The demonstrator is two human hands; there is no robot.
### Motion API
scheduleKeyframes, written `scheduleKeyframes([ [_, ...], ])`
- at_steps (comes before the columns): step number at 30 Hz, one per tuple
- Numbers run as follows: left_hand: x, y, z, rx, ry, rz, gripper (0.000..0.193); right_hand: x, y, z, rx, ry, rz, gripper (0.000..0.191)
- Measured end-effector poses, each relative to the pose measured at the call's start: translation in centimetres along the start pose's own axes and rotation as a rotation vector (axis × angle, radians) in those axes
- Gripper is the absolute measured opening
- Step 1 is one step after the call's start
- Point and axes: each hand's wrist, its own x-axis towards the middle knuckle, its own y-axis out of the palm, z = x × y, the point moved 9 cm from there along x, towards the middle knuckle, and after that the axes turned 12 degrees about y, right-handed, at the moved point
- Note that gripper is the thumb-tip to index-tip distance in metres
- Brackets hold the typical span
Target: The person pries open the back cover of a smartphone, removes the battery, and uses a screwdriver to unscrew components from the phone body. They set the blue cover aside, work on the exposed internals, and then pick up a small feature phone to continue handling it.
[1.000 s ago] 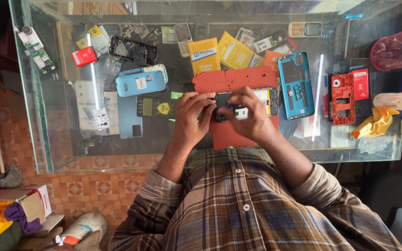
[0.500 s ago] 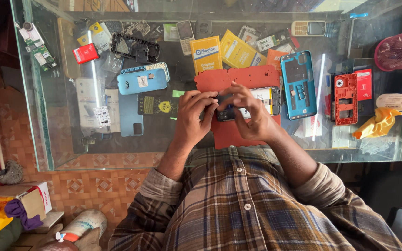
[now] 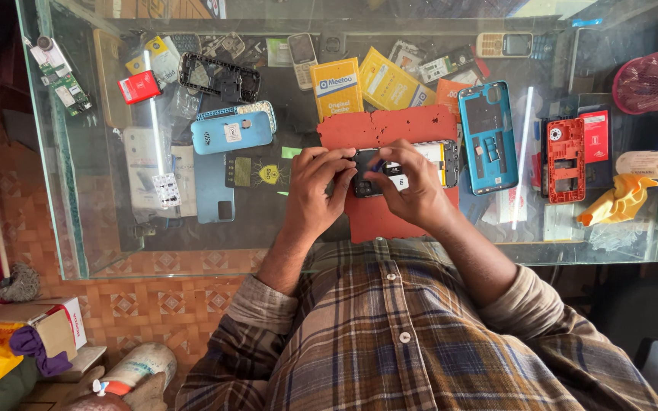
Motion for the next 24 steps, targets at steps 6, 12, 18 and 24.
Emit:
scheduleKeyframes([
  [6,0.2,0.1,-0.5,-0.021,0.043,0.033,0.008,-1.0,-0.4,-0.5,0.315,-0.002,0.027,0.068],
  [12,0.4,0.2,-1.0,-0.014,0.080,0.065,0.009,-1.1,-1.8,-0.4,0.320,0.092,-0.079,0.072],
  [18,-0.1,-0.3,0.3,-0.056,-0.021,-0.070,0.011,-1.0,-0.9,-0.3,0.121,0.054,-0.104,0.080],
  [24,-0.7,-0.3,0.9,-0.085,-0.079,-0.088,0.008,-0.7,0.7,0.1,0.068,-0.002,-0.051,0.076],
])
